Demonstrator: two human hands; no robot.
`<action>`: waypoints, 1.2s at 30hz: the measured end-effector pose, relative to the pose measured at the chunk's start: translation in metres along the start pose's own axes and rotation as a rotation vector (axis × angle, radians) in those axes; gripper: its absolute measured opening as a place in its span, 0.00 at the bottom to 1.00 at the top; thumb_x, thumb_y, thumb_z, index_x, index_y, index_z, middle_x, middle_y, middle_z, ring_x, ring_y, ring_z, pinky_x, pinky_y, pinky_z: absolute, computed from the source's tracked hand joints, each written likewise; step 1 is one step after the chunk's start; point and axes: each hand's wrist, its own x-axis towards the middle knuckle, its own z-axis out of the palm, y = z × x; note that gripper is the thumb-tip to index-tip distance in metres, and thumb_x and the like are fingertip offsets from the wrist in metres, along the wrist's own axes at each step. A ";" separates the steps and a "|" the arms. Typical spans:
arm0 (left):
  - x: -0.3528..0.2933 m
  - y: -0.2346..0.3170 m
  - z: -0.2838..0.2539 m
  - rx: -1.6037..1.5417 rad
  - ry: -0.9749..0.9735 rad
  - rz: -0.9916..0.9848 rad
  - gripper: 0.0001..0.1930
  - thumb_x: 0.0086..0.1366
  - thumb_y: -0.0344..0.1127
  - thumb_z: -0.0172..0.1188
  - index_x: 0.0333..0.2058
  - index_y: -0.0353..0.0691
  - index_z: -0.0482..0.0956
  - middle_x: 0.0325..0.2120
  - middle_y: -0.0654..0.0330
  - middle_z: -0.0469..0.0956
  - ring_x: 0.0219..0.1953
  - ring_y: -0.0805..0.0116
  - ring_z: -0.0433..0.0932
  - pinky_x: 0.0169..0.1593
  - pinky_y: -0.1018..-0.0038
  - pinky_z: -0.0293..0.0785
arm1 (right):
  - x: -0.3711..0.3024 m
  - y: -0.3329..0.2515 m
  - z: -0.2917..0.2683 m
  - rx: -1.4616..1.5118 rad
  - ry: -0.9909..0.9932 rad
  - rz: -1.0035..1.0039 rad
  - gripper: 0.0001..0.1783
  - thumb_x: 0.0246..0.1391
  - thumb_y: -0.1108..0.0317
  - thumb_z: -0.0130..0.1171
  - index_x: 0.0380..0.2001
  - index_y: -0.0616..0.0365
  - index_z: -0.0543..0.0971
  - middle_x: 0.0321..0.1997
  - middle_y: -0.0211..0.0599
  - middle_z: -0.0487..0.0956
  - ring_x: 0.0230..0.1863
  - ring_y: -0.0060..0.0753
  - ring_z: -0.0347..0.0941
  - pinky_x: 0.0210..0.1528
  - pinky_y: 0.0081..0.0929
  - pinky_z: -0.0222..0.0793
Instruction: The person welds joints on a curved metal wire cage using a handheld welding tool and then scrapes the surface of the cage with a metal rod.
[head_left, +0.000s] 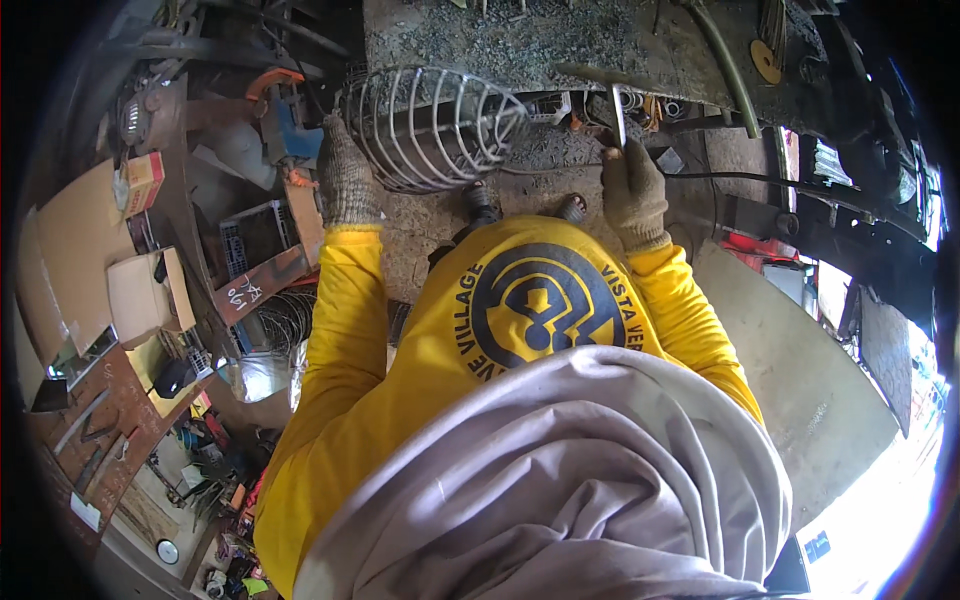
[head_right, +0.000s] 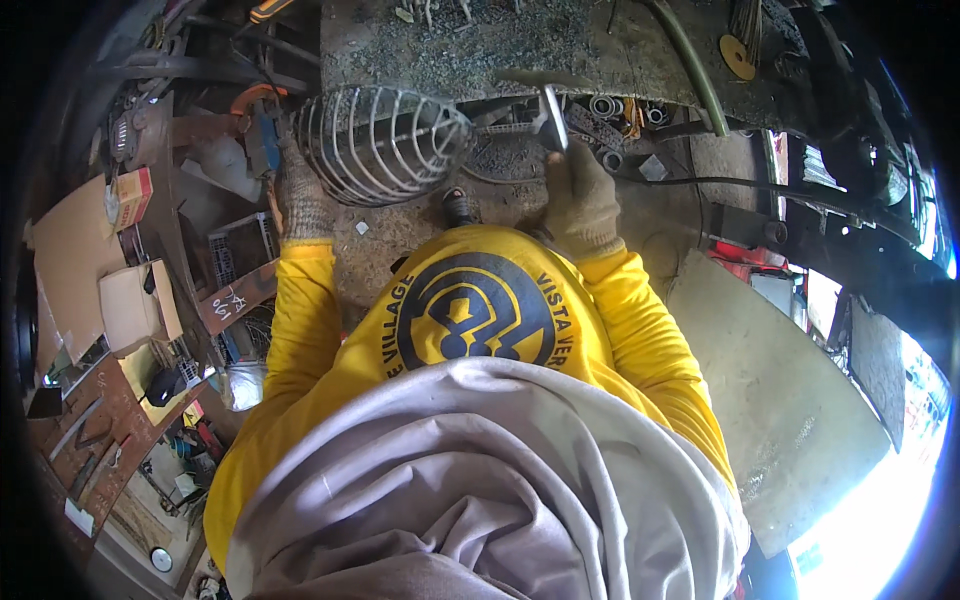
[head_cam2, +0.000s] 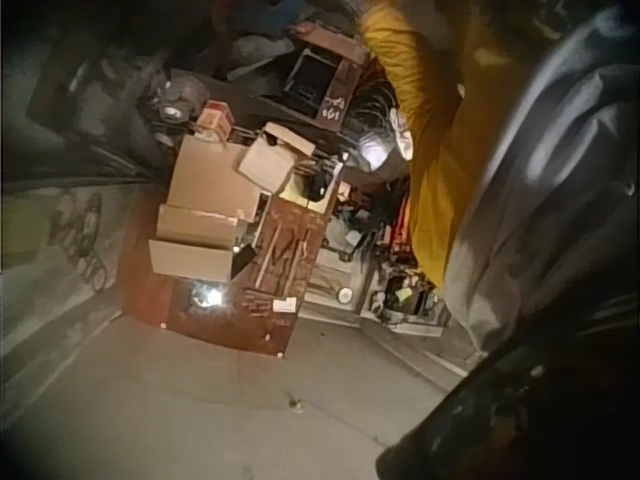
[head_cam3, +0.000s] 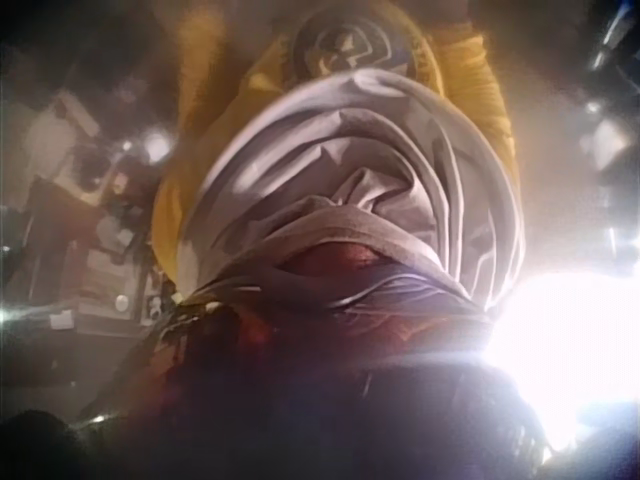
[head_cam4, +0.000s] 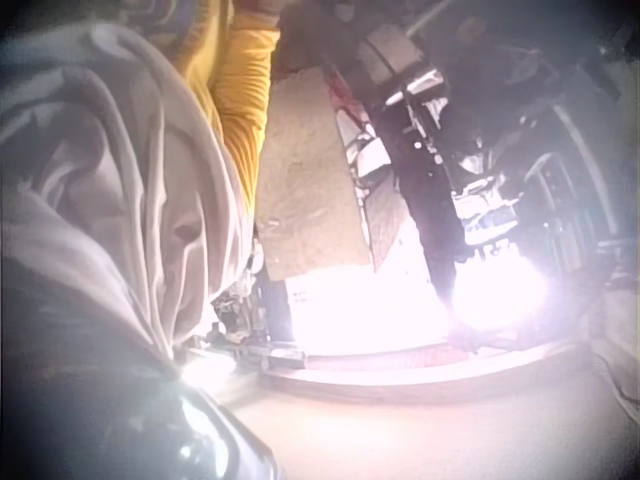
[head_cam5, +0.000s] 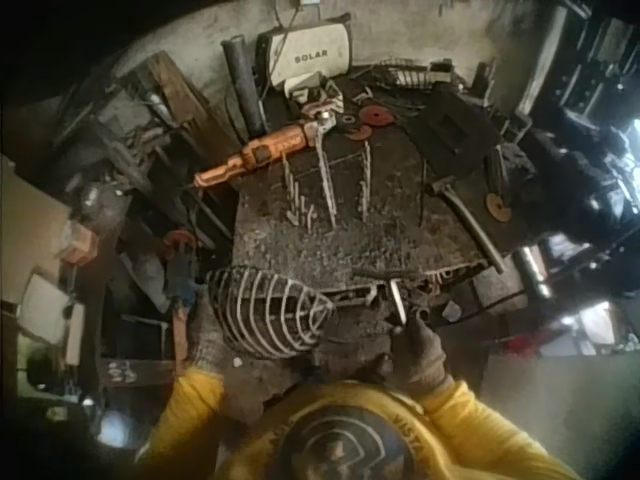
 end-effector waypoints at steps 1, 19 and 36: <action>-0.002 0.008 -0.003 0.067 0.009 0.094 0.32 0.72 0.57 0.51 0.63 0.37 0.69 0.59 0.52 0.74 0.56 0.57 0.76 0.58 0.66 0.73 | -0.003 0.003 0.000 -0.004 -0.007 0.058 0.11 0.65 0.64 0.53 0.45 0.57 0.78 0.29 0.51 0.79 0.30 0.51 0.79 0.33 0.40 0.71; -0.108 0.126 0.021 0.459 -0.051 0.965 0.21 0.74 0.47 0.53 0.47 0.31 0.79 0.43 0.52 0.81 0.46 0.63 0.78 0.51 0.68 0.71 | -0.018 0.023 -0.006 0.145 0.082 0.207 0.15 0.66 0.59 0.53 0.44 0.59 0.80 0.28 0.44 0.79 0.28 0.36 0.75 0.35 0.33 0.69; -0.143 0.146 0.043 0.765 -0.102 0.992 0.21 0.72 0.49 0.55 0.43 0.33 0.81 0.35 0.48 0.83 0.38 0.58 0.82 0.42 0.66 0.74 | -0.029 0.046 0.002 0.079 0.054 0.136 0.18 0.64 0.57 0.54 0.46 0.60 0.78 0.34 0.57 0.81 0.40 0.62 0.78 0.41 0.44 0.72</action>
